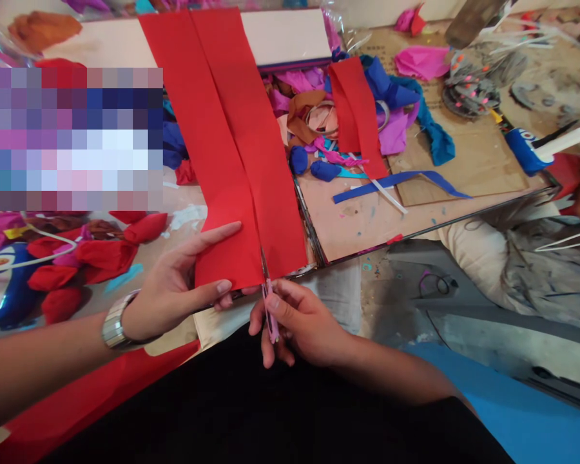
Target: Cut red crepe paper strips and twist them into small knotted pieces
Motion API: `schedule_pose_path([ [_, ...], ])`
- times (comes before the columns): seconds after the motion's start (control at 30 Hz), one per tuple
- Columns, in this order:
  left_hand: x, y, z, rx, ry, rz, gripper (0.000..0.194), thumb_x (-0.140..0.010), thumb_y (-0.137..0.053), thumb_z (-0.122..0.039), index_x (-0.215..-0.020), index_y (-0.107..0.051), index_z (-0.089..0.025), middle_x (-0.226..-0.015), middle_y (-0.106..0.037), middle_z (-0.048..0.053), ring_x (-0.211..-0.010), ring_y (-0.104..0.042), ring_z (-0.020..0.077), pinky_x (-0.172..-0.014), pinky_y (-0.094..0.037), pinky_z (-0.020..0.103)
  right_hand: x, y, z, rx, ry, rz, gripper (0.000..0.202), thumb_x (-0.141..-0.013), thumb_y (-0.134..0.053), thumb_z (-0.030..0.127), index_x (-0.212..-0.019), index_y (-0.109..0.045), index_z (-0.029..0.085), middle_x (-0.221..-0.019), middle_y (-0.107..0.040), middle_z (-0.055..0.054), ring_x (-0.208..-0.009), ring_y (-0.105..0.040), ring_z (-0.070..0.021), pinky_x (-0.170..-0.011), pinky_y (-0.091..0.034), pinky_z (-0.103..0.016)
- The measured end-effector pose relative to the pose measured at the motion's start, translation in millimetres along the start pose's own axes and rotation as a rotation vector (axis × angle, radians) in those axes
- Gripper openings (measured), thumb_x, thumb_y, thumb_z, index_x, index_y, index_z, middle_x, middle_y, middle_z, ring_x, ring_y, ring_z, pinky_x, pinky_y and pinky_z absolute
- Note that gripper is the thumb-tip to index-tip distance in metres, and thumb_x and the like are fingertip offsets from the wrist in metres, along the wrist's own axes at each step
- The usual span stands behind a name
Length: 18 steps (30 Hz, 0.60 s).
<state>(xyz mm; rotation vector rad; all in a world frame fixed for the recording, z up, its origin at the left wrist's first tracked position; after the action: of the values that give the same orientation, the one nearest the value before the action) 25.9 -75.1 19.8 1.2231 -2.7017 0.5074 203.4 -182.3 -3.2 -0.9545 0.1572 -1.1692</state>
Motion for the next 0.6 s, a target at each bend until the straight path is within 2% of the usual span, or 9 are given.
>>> schedule_pose_path([
  [0.13, 1, 0.1, -1, 0.015, -0.001, -0.006, 0.086, -0.09, -0.087, -0.028, -0.166, -0.048, -0.029, -0.083, -0.077, 0.004, -0.066, -0.077, 0.0197, -0.062, -0.068, 0.03, -1, 2, 2, 0.095, -0.012, -0.042, 0.042, -0.108, -0.059, 0.059, -0.1, -0.059, 0.018, -0.09, -0.072, 0.001, -0.041, -0.058, -0.0034, -0.034, -0.031, -0.013],
  [0.33, -1, -2.4, -2, -0.001, -0.006, 0.02, 0.086, -0.089, -0.088, -0.027, -0.166, -0.049, -0.028, -0.088, -0.079, 0.005, -0.065, -0.077, 0.0198, -0.061, -0.068, 0.029, -4, 2, 6, 0.132, 0.011, -0.083, 0.049, -0.107, -0.059, 0.063, -0.091, -0.06, 0.016, -0.083, -0.069, 0.001, -0.037, -0.045, -0.0007, -0.036, -0.022, -0.017],
  [0.43, 0, -6.2, -2, -0.006, 0.002, 0.06, 0.09, -0.089, -0.087, -0.027, -0.168, -0.045, -0.029, -0.09, -0.08, 0.006, -0.067, -0.078, 0.0207, -0.062, -0.069, 0.03, -8, 2, 8, 0.14, 0.025, -0.108, 0.054, -0.107, -0.058, 0.065, -0.086, -0.062, 0.015, -0.078, -0.065, 0.001, -0.038, -0.039, 0.0003, -0.039, -0.021, -0.019],
  [0.6, 3, -11.5, -1, 0.024, 0.014, 0.105, 0.093, -0.092, -0.086, -0.025, -0.172, -0.038, -0.028, -0.089, -0.082, 0.007, -0.072, -0.08, 0.0217, -0.067, -0.071, 0.031, -12, -1, 8, 0.082, 0.055, -0.121, 0.05, -0.105, -0.061, 0.063, -0.088, -0.061, 0.017, -0.078, -0.062, 0.004, -0.039, -0.037, -0.0002, -0.041, -0.025, -0.02],
])
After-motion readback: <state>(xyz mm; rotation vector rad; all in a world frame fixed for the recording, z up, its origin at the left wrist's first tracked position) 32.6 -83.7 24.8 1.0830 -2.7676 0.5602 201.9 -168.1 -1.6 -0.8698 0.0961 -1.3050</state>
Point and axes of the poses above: each hand's wrist, its own x-axis away from the middle knuckle, its own y-axis out of the back of the hand, z = x × y, the point moved 4 cm from there along -x, towards the middle knuckle
